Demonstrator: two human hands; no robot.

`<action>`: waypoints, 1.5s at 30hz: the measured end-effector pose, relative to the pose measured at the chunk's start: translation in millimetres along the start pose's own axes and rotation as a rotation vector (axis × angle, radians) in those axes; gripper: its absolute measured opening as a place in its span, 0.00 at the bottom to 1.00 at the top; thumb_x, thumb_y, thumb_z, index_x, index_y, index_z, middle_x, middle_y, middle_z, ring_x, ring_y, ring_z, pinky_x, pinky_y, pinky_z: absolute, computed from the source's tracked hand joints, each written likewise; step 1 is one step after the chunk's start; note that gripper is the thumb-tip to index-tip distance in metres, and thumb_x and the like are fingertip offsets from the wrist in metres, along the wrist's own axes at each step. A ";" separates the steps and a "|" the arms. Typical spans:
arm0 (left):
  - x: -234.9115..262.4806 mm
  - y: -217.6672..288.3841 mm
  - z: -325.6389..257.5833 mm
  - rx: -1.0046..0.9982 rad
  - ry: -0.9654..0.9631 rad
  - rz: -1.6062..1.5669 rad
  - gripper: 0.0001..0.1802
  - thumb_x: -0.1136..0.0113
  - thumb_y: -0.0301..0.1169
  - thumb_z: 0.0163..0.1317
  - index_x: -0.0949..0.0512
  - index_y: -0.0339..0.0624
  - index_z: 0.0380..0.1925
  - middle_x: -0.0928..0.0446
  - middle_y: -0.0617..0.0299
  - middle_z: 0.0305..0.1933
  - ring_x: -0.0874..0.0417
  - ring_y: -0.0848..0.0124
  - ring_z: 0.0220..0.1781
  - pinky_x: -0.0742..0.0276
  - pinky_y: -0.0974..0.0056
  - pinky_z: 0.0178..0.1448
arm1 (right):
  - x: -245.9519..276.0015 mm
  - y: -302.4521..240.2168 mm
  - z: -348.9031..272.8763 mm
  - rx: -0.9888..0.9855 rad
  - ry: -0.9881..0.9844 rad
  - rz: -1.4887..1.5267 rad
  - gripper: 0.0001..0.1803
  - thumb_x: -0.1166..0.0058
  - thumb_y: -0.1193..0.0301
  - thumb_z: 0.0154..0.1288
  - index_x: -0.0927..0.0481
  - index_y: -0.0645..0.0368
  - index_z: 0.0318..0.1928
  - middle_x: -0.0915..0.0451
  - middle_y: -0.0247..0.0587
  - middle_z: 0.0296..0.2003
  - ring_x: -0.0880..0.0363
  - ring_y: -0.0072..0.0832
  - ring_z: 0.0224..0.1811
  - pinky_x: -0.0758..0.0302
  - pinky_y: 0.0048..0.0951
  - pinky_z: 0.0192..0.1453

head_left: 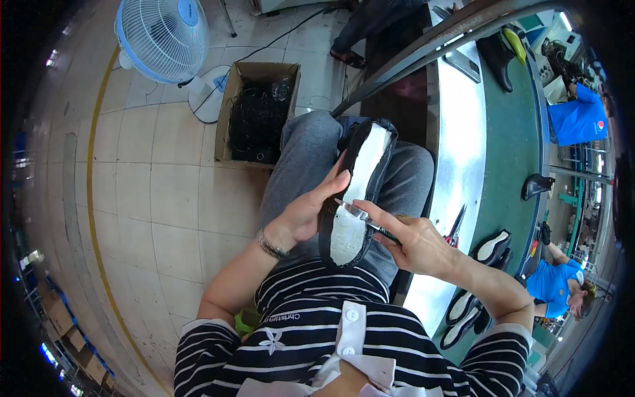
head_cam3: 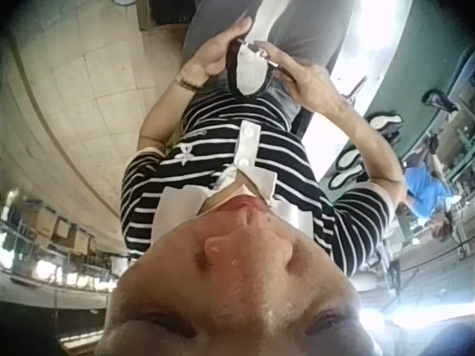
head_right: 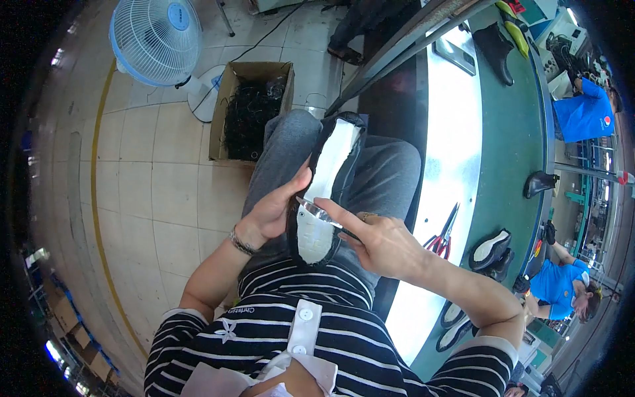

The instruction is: Trimming and finishing the sole and upper of leather shoes at a factory workstation.

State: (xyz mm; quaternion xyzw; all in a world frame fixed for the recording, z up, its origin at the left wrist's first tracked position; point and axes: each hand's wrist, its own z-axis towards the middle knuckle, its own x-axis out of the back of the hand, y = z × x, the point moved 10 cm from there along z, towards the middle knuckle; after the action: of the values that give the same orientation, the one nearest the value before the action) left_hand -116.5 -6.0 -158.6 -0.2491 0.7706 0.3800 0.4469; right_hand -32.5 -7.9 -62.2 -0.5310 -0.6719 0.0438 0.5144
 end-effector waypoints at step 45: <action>12.5 -25.0 -17.5 -0.001 -0.093 -0.023 0.50 0.43 0.43 0.68 0.68 0.52 0.75 0.45 0.53 0.72 0.41 0.64 0.73 0.40 0.60 0.72 | 30.3 -3.6 28.2 0.048 0.060 -0.366 0.34 0.50 0.67 0.71 0.49 0.43 0.73 0.30 0.36 0.10 0.30 0.31 0.08 0.37 0.30 0.14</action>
State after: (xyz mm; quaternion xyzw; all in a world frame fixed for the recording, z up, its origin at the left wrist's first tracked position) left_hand -113.1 -35.4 -173.2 -0.2400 0.7458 0.3866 0.4865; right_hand -52.9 27.3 -53.6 -0.3883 -0.7405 -0.0505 0.5462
